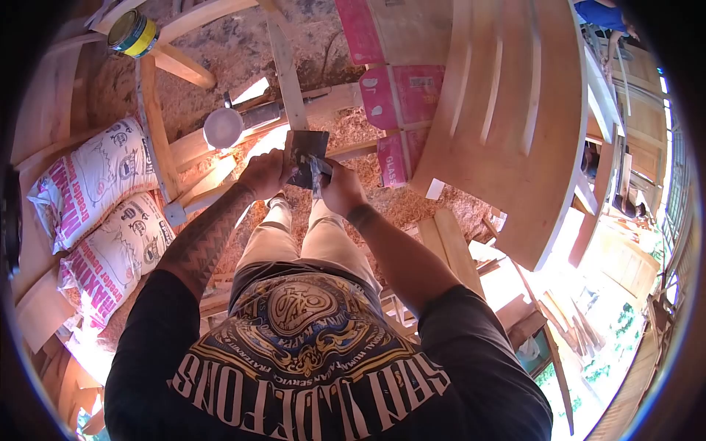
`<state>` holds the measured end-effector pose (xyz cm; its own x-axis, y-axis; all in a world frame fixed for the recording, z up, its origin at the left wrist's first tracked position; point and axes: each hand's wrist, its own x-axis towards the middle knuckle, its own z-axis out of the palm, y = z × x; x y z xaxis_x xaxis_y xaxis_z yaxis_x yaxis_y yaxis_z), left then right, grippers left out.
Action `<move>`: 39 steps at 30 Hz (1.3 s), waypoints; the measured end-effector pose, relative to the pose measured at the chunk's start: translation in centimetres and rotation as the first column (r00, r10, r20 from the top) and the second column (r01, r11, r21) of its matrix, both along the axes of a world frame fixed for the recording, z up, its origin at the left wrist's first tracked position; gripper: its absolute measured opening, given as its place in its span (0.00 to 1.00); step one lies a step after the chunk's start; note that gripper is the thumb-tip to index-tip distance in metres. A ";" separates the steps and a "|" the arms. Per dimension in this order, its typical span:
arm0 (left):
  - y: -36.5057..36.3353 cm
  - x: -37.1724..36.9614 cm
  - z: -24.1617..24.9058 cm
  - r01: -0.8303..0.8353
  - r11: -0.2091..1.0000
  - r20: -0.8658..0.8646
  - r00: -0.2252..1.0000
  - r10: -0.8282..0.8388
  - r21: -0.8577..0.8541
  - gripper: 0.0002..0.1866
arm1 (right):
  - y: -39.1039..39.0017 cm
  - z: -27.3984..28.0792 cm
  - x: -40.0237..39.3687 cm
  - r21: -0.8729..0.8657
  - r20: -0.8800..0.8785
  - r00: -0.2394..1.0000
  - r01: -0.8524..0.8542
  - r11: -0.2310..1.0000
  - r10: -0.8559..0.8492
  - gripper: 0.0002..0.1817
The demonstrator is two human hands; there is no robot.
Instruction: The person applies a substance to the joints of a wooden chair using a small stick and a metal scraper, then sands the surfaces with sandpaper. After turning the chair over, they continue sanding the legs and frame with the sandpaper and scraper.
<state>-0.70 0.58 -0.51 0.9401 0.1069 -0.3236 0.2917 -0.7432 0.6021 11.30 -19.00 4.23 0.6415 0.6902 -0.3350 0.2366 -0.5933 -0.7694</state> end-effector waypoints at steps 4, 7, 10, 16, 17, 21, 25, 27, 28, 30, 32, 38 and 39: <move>0.0 -0.7 -1.1 0.184 0.968 0.072 0.978 -0.198 0.171 0.15 | 3.9 -0.9 -1.4 -0.150 0.049 0.998 -0.021 0.989 0.029 0.20; 0.3 -0.4 0.1 0.042 0.998 -0.022 0.999 -0.043 -0.044 0.12 | 2.0 0.1 0.1 -0.119 0.025 0.999 -0.040 0.992 0.043 0.20; 0.9 0.1 -0.8 -0.158 0.941 -0.062 0.987 0.146 -0.298 0.12 | 0.0 0.4 1.2 -0.047 0.011 1.000 0.012 0.999 -0.012 0.20; 1.1 0.2 -0.5 -0.131 0.964 -0.033 0.991 0.127 -0.232 0.13 | 5.1 -0.2 0.3 -0.186 0.059 0.998 -0.014 0.983 0.026 0.20; 1.2 0.2 -0.5 -0.116 0.966 -0.036 0.993 0.110 -0.230 0.13 | 5.0 -0.3 0.3 -0.207 0.047 0.999 -0.017 0.978 0.028 0.20; 0.5 -0.6 -1.5 -0.107 0.985 0.086 0.989 0.120 -0.138 0.13 | 0.9 -1.2 0.5 -0.074 -0.019 0.994 0.105 0.992 -0.106 0.21; 0.9 -0.5 -1.2 -0.035 0.996 0.080 0.996 0.041 -0.078 0.14 | 6.9 -0.5 -0.2 -0.192 0.029 0.999 0.042 0.980 -0.037 0.18; 1.3 0.2 0.0 -0.025 0.982 0.003 1.000 0.026 -0.186 0.14 | 5.2 0.2 -0.1 -0.142 -0.012 0.999 0.050 0.989 -0.053 0.19; 1.2 0.0 -0.5 -0.043 0.957 -0.019 0.999 0.039 -0.287 0.14 | 3.3 -0.8 0.0 -0.119 -0.049 0.997 0.048 0.992 -0.054 0.19; 1.8 -0.1 -1.7 -0.112 0.903 -0.022 0.993 0.113 -0.414 0.13 | 0.8 -0.6 1.0 -0.179 -0.001 0.999 -0.039 0.983 0.039 0.19; 2.1 -0.4 -1.7 -0.255 0.770 -0.070 0.962 0.265 -0.585 0.12 | -2.0 0.3 1.7 -0.278 0.020 0.993 -0.108 0.954 0.118 0.18; 7.2 -2.7 5.7 -0.317 0.881 0.175 0.902 0.395 -0.352 0.07 | -5.3 1.8 3.7 -0.382 -0.302 0.938 0.043 0.923 -0.169 0.18; 7.0 -2.8 6.0 -0.249 0.926 0.271 0.906 0.327 -0.284 0.06 | -5.5 1.8 3.8 -0.356 -0.315 0.935 0.043 0.933 -0.164 0.18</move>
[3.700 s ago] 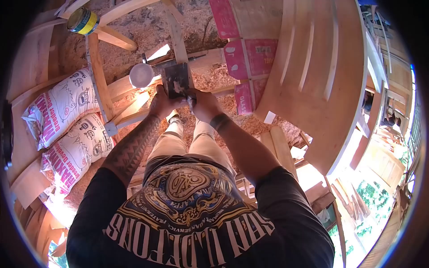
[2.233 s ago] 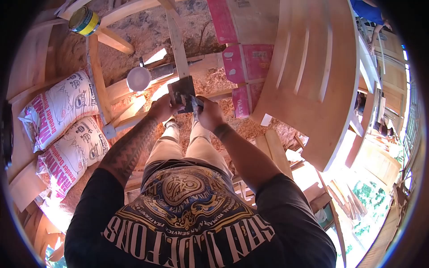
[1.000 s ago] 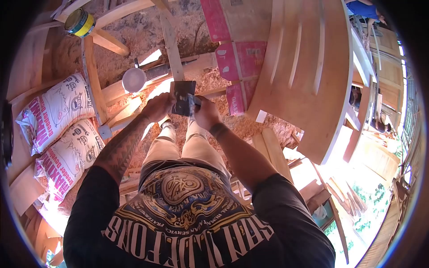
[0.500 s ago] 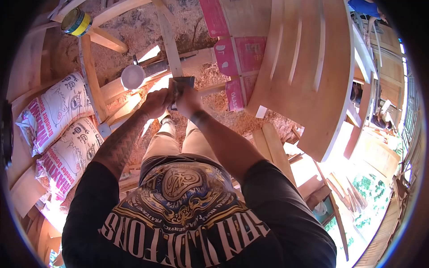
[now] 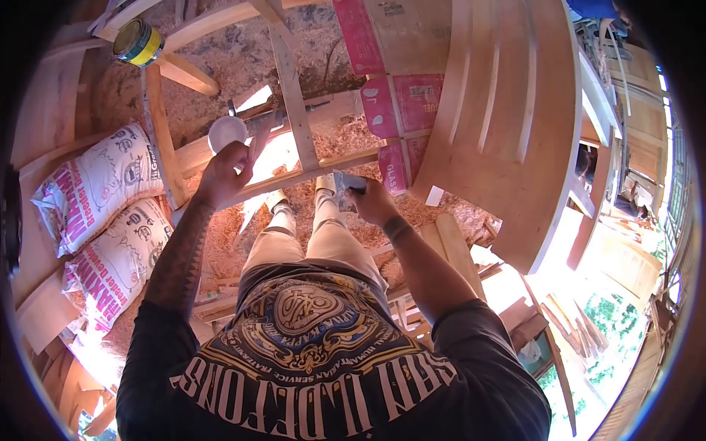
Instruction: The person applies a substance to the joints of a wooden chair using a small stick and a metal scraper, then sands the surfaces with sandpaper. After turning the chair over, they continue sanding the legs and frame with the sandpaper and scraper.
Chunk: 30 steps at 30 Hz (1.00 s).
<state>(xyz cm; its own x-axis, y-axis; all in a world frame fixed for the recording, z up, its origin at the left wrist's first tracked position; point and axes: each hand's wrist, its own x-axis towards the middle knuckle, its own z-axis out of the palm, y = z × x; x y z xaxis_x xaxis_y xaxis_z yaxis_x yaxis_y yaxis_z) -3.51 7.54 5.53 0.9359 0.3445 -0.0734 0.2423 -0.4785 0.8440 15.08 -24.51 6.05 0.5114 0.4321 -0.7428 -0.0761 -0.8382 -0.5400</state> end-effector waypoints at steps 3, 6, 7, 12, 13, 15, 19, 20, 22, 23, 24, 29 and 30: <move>-1.3 -0.3 0.7 0.178 0.935 0.119 0.968 -0.223 0.305 0.11 | -0.6 0.5 0.3 0.094 -0.046 0.996 0.078 0.993 -0.074 0.19; -4.6 0.3 -0.1 0.383 0.802 0.070 0.884 -0.462 0.458 0.12 | -1.1 1.1 0.4 0.191 -0.068 0.975 0.220 0.957 -0.210 0.19; -5.6 0.3 -0.4 0.373 0.793 0.074 0.884 -0.461 0.482 0.14 | -1.6 0.5 0.4 0.221 -0.026 0.975 0.222 0.950 -0.222 0.19; -7.6 0.7 0.5 0.271 0.821 0.124 0.917 -0.379 0.503 0.23 | -2.2 -0.2 0.9 0.243 0.055 0.986 0.141 0.960 -0.159 0.18; -7.8 0.3 0.5 0.307 0.792 -0.009 0.934 -0.357 0.527 0.25 | -1.5 0.6 0.9 0.233 0.055 0.987 0.133 0.963 -0.150 0.18; -8.2 0.5 -0.9 0.343 0.792 -0.057 0.929 -0.366 0.505 0.25 | -0.1 1.0 0.8 0.224 0.038 0.995 0.085 0.971 -0.095 0.17; -9.0 -0.6 -4.4 0.400 0.755 -0.129 0.910 -0.393 0.520 0.24 | 1.6 -1.8 1.2 0.275 0.128 0.990 -0.093 0.957 0.059 0.16; -9.3 -0.7 -4.9 0.392 0.758 -0.119 0.913 -0.390 0.521 0.24 | 1.7 -3.0 1.1 0.291 0.181 0.979 -0.146 0.946 0.095 0.16; -9.5 -0.3 -3.8 0.371 0.840 -0.146 0.929 -0.341 0.397 0.24 | 2.5 -2.9 0.4 0.262 0.249 0.963 -0.171 0.950 0.105 0.16; -9.4 -0.5 -3.7 0.359 0.846 -0.147 0.933 -0.328 0.393 0.24 | 3.2 -2.9 0.0 0.250 0.279 0.953 -0.187 0.950 0.114 0.16; -9.4 -0.7 -3.8 0.348 0.853 -0.148 0.938 -0.315 0.390 0.24 | 4.1 -3.0 -0.2 0.266 0.292 0.943 -0.239 0.934 0.158 0.15; -9.9 -1.3 -3.9 0.371 0.771 -0.198 0.929 -0.314 0.518 0.18 | 9.2 -1.1 -1.0 0.114 0.311 0.905 -0.340 0.933 0.292 0.15; -10.1 -1.1 -3.8 0.373 0.772 -0.208 0.928 -0.309 0.514 0.18 | 8.7 -1.3 -0.7 0.125 0.293 0.913 -0.331 0.935 0.284 0.15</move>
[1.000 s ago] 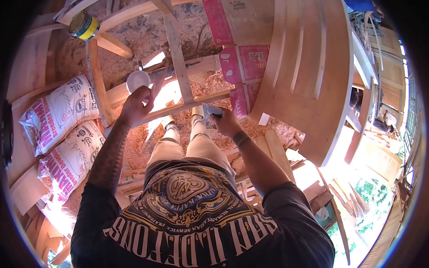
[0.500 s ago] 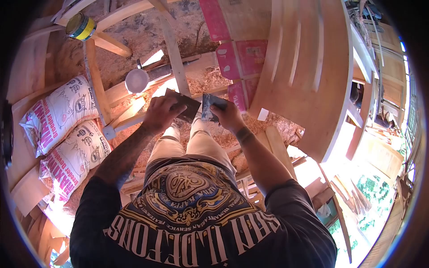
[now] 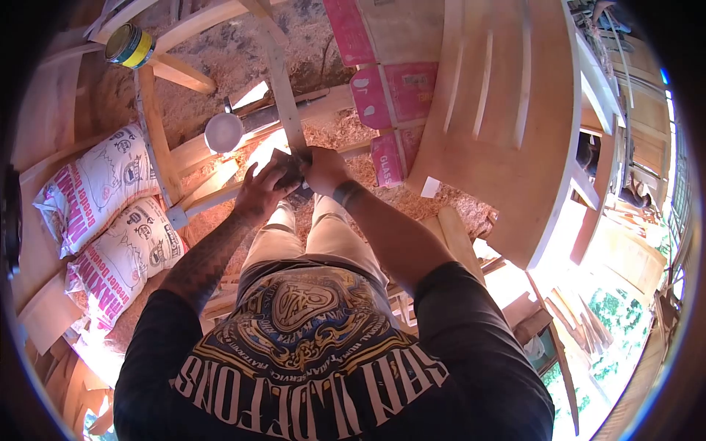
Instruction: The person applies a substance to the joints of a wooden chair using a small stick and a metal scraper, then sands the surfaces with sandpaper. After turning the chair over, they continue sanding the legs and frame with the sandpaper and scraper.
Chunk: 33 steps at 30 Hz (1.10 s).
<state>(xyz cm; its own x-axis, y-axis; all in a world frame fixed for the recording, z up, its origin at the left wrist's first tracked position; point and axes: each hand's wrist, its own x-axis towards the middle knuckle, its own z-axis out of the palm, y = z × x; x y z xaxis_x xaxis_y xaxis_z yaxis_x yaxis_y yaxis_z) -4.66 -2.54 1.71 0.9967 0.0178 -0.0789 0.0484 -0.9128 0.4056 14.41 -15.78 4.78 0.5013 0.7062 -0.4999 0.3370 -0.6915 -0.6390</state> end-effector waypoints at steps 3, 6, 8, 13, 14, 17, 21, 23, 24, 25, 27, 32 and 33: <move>0.1 -0.3 -0.2 -0.022 1.000 -0.033 0.999 0.022 -0.002 0.19 | -1.4 -0.7 0.5 0.028 -0.047 0.999 -0.003 1.000 0.005 0.16; -0.3 -0.7 -0.9 -0.037 0.998 -0.029 0.999 0.036 -0.044 0.21 | -1.8 -1.2 0.2 0.062 -0.065 0.997 -0.030 0.998 0.035 0.18; -0.1 -0.2 -0.3 -0.035 0.997 -0.004 0.999 0.035 -0.069 0.26 | 1.0 -0.5 -0.2 0.090 -0.101 0.994 -0.030 0.995 0.039 0.18; 1.4 -0.8 0.3 0.021 0.996 0.003 1.000 -0.021 -0.083 0.23 | 2.9 -1.1 1.8 0.194 -0.121 0.977 -0.149 0.970 0.174 0.19; 1.6 -1.0 1.4 0.025 0.996 0.032 0.999 -0.022 -0.081 0.22 | 2.2 -0.9 2.5 0.193 -0.210 0.972 -0.067 0.979 0.108 0.19; 2.3 -1.7 6.0 0.011 0.972 -0.021 1.000 -0.017 -0.233 0.17 | 0.8 -2.0 3.6 -0.023 -0.365 0.927 0.087 0.996 -0.089 0.20; 1.9 -3.2 7.8 -0.108 0.781 -0.122 0.992 0.042 -0.615 0.14 | -1.1 -4.1 1.0 -0.091 -0.317 0.896 0.297 0.951 -0.310 0.24; 1.9 -4.0 6.0 -0.164 0.541 -0.181 0.983 0.022 -0.825 0.18 | -0.7 -2.5 0.1 -0.242 -0.287 0.885 0.304 0.922 -0.367 0.27; 1.6 -4.1 5.2 -0.305 0.343 -0.301 0.951 0.068 -0.888 0.20 | -0.4 -1.6 -0.2 -0.355 -0.271 0.882 0.282 0.891 -0.387 0.28; 1.0 -4.2 4.4 -0.429 0.122 -0.422 0.903 0.080 -0.895 0.23 | -0.7 -1.6 -0.3 -0.422 -0.394 0.779 0.318 0.849 -0.488 0.27; -0.5 -3.9 2.2 -0.481 -0.258 -0.516 0.852 0.087 -0.838 0.27 | -2.3 -4.7 -1.1 -0.309 -0.593 0.616 0.421 0.853 -0.519 0.25; -3.6 -2.4 -5.3 -0.259 -0.669 -0.483 0.859 0.169 -0.696 0.27 | -4.3 -2.9 -1.6 -0.258 -0.955 -0.007 0.504 0.824 -0.295 0.32; -3.6 -1.7 -4.7 -0.249 -0.664 -0.484 0.854 0.193 -0.705 0.25 | -4.3 -2.0 -1.9 -0.222 -0.965 0.005 0.519 0.825 -0.263 0.34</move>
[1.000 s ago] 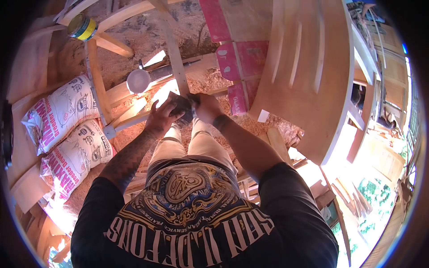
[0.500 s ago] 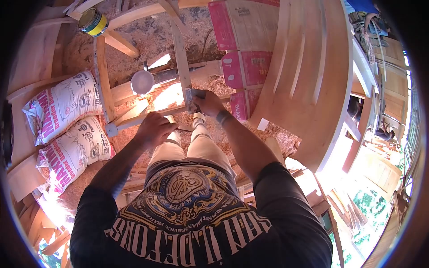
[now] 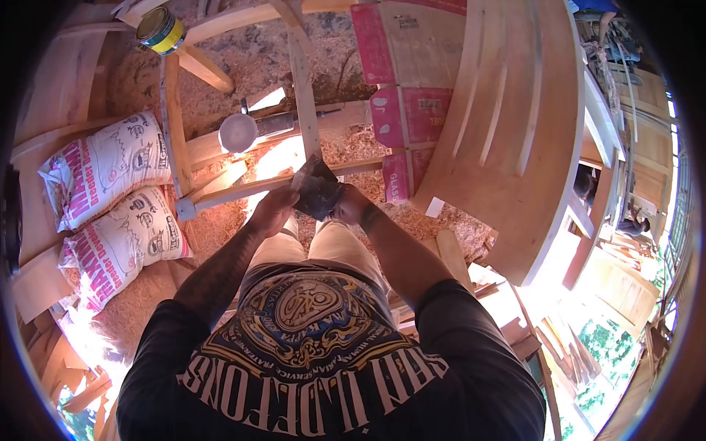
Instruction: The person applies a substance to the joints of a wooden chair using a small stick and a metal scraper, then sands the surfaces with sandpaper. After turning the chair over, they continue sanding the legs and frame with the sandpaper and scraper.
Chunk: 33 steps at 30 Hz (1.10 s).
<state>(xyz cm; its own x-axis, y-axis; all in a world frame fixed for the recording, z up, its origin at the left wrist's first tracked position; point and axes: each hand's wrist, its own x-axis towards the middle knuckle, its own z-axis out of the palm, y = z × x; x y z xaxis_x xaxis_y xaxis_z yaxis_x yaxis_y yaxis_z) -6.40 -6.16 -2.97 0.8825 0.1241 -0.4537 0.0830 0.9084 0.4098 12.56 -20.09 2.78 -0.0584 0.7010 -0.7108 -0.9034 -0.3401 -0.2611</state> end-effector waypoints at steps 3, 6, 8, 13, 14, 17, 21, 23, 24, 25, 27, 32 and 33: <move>0.7 0.2 0.3 -0.016 0.995 -0.074 0.997 0.024 0.103 0.22 | -0.2 2.1 0.1 0.105 -0.093 0.995 -0.013 0.994 0.023 0.39; 1.6 0.7 2.2 0.081 0.965 -0.162 0.986 -0.041 0.248 0.19 | -3.0 2.0 1.4 0.140 -0.306 0.950 -0.022 0.990 0.065 0.39; 2.1 1.1 4.0 0.207 0.870 -0.221 0.968 -0.117 0.447 0.17 | -3.2 4.3 0.6 0.078 -0.186 0.982 0.045 0.996 -0.029 0.38; 3.6 3.4 9.6 0.503 0.388 -0.447 0.864 -0.231 0.772 0.14 | -3.6 4.1 1.6 0.061 0.407 0.913 -0.029 0.998 0.001 0.30; 3.8 3.7 9.2 0.442 0.312 -0.381 0.893 -0.238 0.841 0.14 | -4.0 2.8 2.5 0.051 0.484 0.875 -0.048 0.998 0.017 0.28; 5.1 4.7 7.9 0.370 0.106 -0.314 0.884 -0.347 0.923 0.15 | -1.4 4.7 4.8 -0.021 0.739 0.602 -0.426 0.905 0.300 0.28; 6.6 7.5 10.3 0.494 -0.044 -0.434 0.715 -0.548 0.869 0.17 | 2.3 6.2 4.2 -0.418 0.905 -0.255 -0.678 0.605 0.340 0.24; 7.1 8.5 10.0 0.456 -0.069 -0.408 0.705 -0.580 0.887 0.17 | 2.5 5.8 4.2 -0.446 0.889 -0.276 -0.698 0.560 0.365 0.24; 7.4 9.2 12.2 0.540 -0.062 -0.481 0.684 -0.548 0.839 0.17 | 2.5 5.5 4.1 -0.459 0.881 -0.286 -0.709 0.536 0.376 0.23; 7.6 8.4 9.8 0.435 0.111 -0.344 0.823 -0.452 0.894 0.17 | 2.2 5.7 4.4 -0.417 0.893 -0.182 -0.678 0.605 0.411 0.22; 7.7 7.4 6.8 0.431 0.279 -0.373 0.897 -0.238 0.858 0.17 | 0.3 6.6 5.5 -0.344 0.892 0.036 -0.593 0.728 0.451 0.19; 7.4 6.5 4.7 0.492 0.211 -0.487 0.870 -0.077 0.845 0.20 | -5.1 0.4 4.9 -0.153 0.697 0.717 0.176 0.972 -0.020 0.15; 7.1 6.4 4.2 0.470 0.189 -0.466 0.882 -0.067 0.862 0.21 | -5.0 0.8 4.5 -0.170 0.703 0.711 0.141 0.975 0.020 0.16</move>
